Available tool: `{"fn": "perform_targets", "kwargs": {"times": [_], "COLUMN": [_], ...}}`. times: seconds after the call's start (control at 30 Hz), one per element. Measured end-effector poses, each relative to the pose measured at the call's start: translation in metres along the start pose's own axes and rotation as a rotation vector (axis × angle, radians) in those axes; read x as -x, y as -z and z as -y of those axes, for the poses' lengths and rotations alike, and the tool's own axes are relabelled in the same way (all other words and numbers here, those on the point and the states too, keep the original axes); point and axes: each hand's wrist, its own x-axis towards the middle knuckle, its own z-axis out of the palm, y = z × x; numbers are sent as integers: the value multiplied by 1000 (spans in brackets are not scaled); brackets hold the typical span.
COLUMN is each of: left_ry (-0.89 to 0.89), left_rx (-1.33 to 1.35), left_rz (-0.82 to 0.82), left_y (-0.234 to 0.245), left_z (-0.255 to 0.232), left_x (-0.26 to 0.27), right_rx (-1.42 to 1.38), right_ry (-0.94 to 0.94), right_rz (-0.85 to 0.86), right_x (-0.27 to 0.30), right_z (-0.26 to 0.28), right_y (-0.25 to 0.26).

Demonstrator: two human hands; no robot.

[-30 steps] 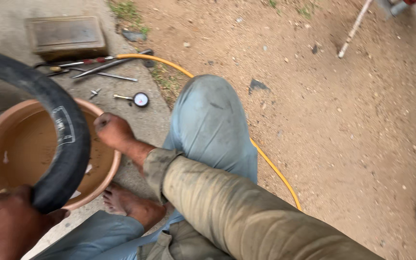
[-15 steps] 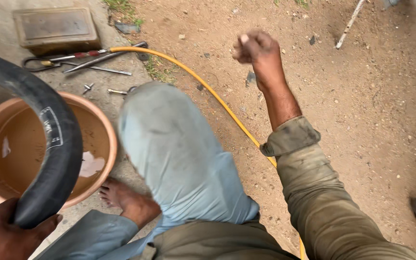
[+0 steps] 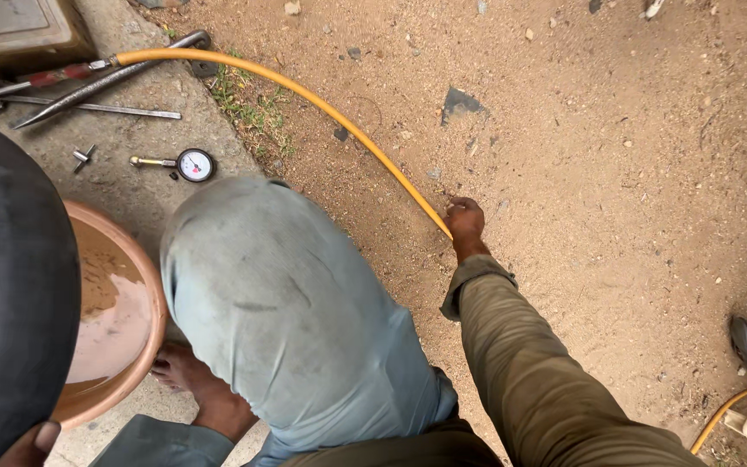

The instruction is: The person locates leaks in a motorcycle inner tube by rotating it through a basin of water, uses an air hose and gauge to inflate it, and manipulates the tube and valve stem by hand and with tools.

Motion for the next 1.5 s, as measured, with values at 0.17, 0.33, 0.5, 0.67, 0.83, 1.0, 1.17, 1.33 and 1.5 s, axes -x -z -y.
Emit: {"fn": "perform_targets", "kwargs": {"times": [0.17,0.33,0.5,0.67,0.83,1.0,1.17,1.33,1.5], "left_ry": [13,50,81,75,50,24,-215,-215,-127], "left_rx": [4,13,6,26,75,200,216,-34,287], "left_rz": [17,10,-8,-5,-20,-28,-366,-601,-525], "left_y": [-6,-9,-3,-6,-6,37,103,139,171], "left_z": [-7,-8,-8,-15,-24,-58,-108,-124,-112], "left_x": [-32,-33,-19,-13,-18,13,84,102,127], "right_rx": [456,511,493,57,-432,-563,-514,-423,-294], "right_ry": [359,351,427,229,86,265,433,954,786], "right_rz": [-58,7,-19,110,323,458,554,653,1122], "right_x": [-18,-16,-36,-34,-10,52,111,193,320], "right_z": [-5,11,-14,-21,8,99,206,345,454], "right_y": [-10,-16,-22,-16,-7,-9,-12,-1,0]}}
